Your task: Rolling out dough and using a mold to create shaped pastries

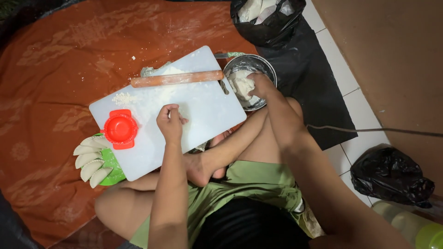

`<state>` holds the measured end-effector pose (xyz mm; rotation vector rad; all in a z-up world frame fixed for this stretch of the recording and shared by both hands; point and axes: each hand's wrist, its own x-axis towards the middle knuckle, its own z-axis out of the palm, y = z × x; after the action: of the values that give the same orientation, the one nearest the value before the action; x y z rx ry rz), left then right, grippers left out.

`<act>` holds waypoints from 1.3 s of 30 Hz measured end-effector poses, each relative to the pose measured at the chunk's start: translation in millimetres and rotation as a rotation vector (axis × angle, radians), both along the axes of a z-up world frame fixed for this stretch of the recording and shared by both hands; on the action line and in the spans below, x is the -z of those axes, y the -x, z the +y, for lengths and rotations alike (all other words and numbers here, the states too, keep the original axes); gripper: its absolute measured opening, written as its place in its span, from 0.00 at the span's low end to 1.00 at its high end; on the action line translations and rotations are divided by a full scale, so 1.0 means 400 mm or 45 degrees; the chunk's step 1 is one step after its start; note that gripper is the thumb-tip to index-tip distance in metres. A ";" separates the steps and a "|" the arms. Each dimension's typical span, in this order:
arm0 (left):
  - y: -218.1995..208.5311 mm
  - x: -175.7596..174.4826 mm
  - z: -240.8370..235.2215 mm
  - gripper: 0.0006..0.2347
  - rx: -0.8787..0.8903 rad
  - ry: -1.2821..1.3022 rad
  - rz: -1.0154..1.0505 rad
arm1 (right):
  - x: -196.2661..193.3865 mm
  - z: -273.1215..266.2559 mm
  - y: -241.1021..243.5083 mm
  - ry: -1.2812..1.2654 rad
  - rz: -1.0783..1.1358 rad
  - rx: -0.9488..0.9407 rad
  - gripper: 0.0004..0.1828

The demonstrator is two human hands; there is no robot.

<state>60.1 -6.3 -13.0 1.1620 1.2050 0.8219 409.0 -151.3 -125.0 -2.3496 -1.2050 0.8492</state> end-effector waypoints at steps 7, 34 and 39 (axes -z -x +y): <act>0.005 0.007 -0.003 0.04 0.024 -0.096 0.027 | -0.068 -0.014 0.033 0.010 0.113 0.116 0.21; -0.010 -0.029 -0.007 0.04 0.004 -0.197 0.088 | -0.013 -0.016 0.022 -0.058 0.063 0.480 0.14; -0.010 -0.025 -0.007 0.03 -0.003 -0.182 0.077 | -0.044 -0.009 0.050 -0.234 0.155 0.430 0.22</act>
<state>64.2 -9.0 -2.8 1.3095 1.2129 0.8920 389.1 -154.9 -107.4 -2.2281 -0.7719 0.7207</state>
